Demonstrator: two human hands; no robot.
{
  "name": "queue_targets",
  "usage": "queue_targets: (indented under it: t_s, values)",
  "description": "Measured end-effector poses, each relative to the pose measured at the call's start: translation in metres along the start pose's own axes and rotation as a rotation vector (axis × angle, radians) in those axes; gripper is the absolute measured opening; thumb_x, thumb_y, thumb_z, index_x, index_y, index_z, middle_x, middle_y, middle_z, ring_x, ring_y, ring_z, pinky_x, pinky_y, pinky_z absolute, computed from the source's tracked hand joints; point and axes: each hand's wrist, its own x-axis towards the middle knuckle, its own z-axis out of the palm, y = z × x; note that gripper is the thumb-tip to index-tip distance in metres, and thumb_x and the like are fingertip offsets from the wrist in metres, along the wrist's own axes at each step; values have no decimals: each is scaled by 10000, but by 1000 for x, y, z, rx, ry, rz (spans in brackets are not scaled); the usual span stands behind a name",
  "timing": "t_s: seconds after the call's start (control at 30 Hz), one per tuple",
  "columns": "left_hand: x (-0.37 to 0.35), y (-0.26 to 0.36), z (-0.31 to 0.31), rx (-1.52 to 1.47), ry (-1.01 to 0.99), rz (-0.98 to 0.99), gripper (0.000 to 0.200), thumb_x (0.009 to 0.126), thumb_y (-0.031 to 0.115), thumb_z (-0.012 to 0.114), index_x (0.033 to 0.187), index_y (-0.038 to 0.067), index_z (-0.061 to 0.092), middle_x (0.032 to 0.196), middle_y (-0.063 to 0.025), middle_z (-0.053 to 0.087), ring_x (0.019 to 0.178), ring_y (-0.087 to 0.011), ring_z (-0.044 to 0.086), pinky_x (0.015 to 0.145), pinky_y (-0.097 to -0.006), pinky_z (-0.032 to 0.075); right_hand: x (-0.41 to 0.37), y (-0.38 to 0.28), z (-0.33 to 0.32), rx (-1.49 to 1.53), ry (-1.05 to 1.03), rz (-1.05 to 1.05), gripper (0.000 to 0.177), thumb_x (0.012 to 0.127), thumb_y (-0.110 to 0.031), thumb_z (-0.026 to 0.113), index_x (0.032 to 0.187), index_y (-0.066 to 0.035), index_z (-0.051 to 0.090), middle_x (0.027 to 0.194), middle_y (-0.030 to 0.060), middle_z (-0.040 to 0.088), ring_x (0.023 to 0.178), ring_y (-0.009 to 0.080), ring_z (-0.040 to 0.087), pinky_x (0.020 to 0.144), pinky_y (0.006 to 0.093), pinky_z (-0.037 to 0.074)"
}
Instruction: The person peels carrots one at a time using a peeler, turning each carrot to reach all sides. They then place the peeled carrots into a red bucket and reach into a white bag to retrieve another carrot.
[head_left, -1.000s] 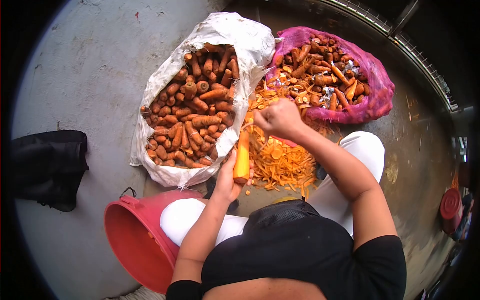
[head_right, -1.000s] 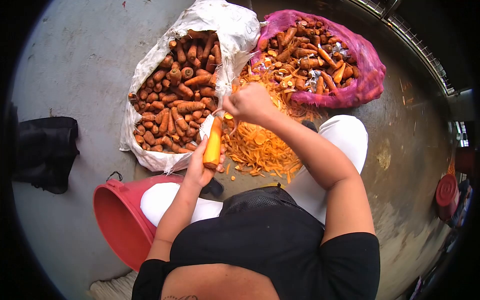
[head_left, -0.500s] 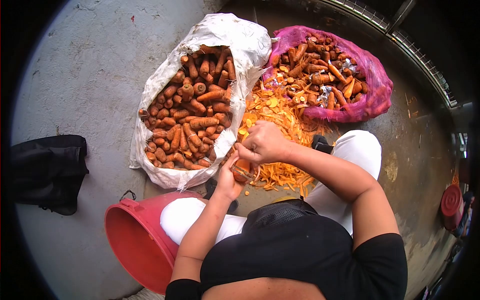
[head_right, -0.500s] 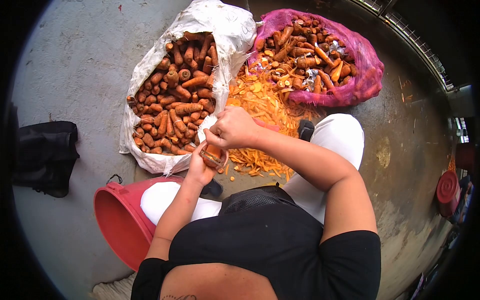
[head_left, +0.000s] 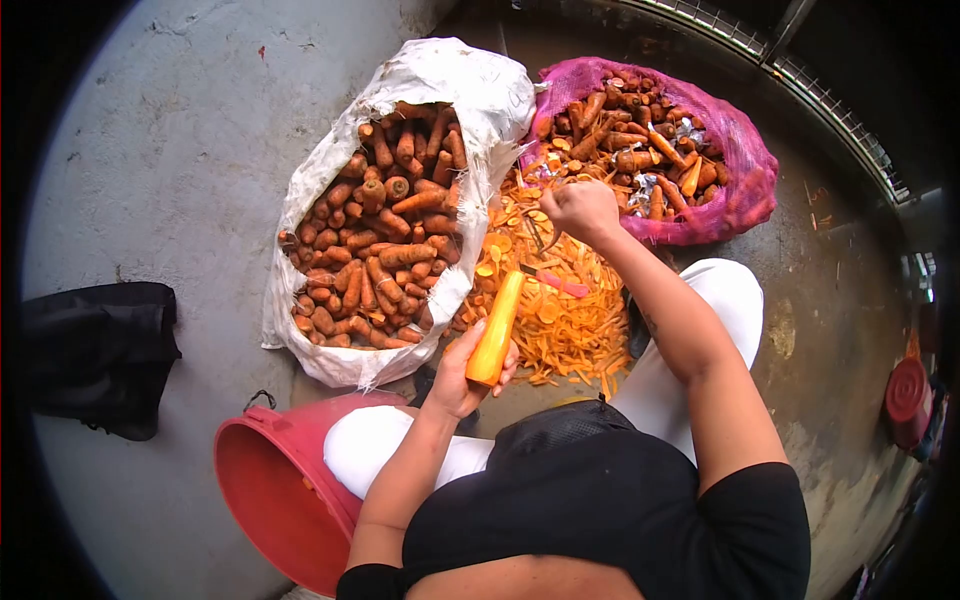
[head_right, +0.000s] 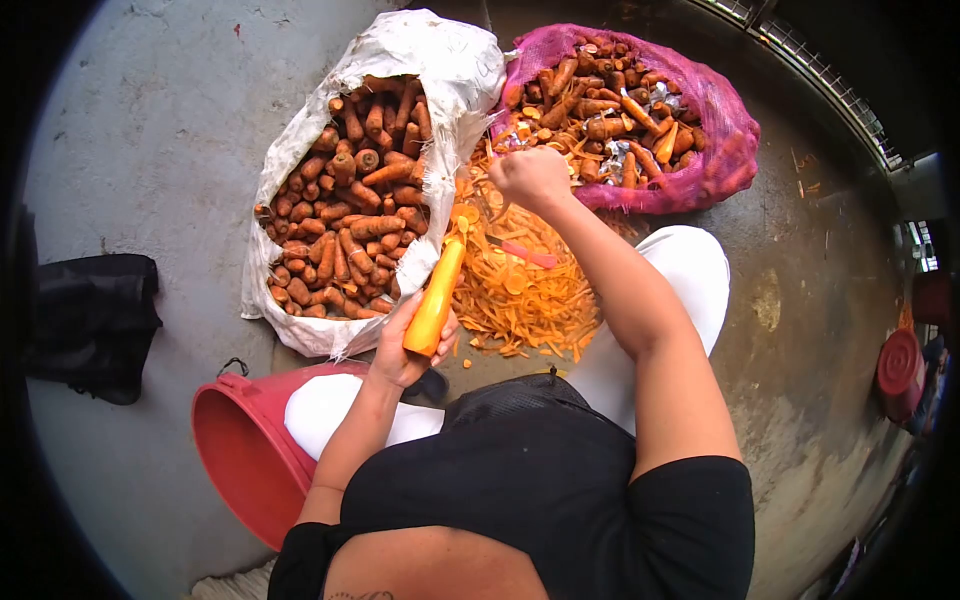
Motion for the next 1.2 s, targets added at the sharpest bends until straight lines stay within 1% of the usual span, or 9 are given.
queue_targets:
  t_s: [0.07,0.17,0.4,0.7,0.87,0.97,1.03,1.13,1.2]
  values:
    - [-3,1,-5,-13,-8,19,508,1019,420,294,1360,53,376,828,-95,536,595,-117,503,445,-206,398,-4,-7,-6,55,-38,149,450,897,-398,441,647,-132,704,547,104,616,523,255,630,526,405,496]
    - [1,5,2,-100,78,61,518,1019,436,289,1359,56,380,852,-96,548,590,-122,504,441,-221,397,-11,-35,-15,343,-124,55,440,894,-406,458,631,-162,712,500,76,596,476,256,609,506,393,489]
    - [16,0,-10,-130,264,71,406,1011,398,313,1084,62,528,840,-104,595,586,-169,535,416,-246,387,-41,-99,-37,562,29,-545,351,817,-258,607,487,-138,591,468,74,500,460,267,503,477,394,379]
    - [19,-4,-9,-73,253,94,376,1003,362,336,1121,52,513,815,-110,601,571,-166,541,387,-240,372,-43,-92,-27,520,39,-582,330,821,-270,605,512,-157,625,479,54,523,476,248,522,497,378,405]
    - [10,-2,-5,44,145,11,384,1007,380,352,1149,47,484,790,-104,561,553,-130,522,378,-215,372,-15,-46,-3,311,1,-270,393,847,-331,554,516,-147,657,431,63,522,391,228,535,430,346,438]
    - [2,1,-6,-55,-14,-36,378,1007,380,377,1122,37,486,775,-101,576,585,-130,570,432,-202,456,8,-5,-9,69,-326,176,522,913,-440,424,710,-31,676,587,97,629,506,262,603,533,393,500]
    - [2,3,-8,-80,-14,-2,472,1015,412,319,1201,4,466,777,-111,579,568,-126,560,446,-196,470,-2,16,26,-5,-163,314,528,887,-485,439,670,-77,695,642,169,642,605,328,647,594,419,516]
    - [8,7,-11,-161,42,36,584,1017,469,247,1324,-1,409,803,-112,587,575,-130,561,445,-212,459,-14,5,27,269,-534,372,691,875,-669,387,695,-89,716,680,150,658,706,301,670,664,419,517]
    - [11,5,-18,-142,58,86,599,1009,494,269,1321,4,416,787,-92,573,555,-129,534,424,-216,441,-21,5,51,421,-637,356,794,711,-814,503,713,-48,713,666,139,649,695,267,658,661,380,503]
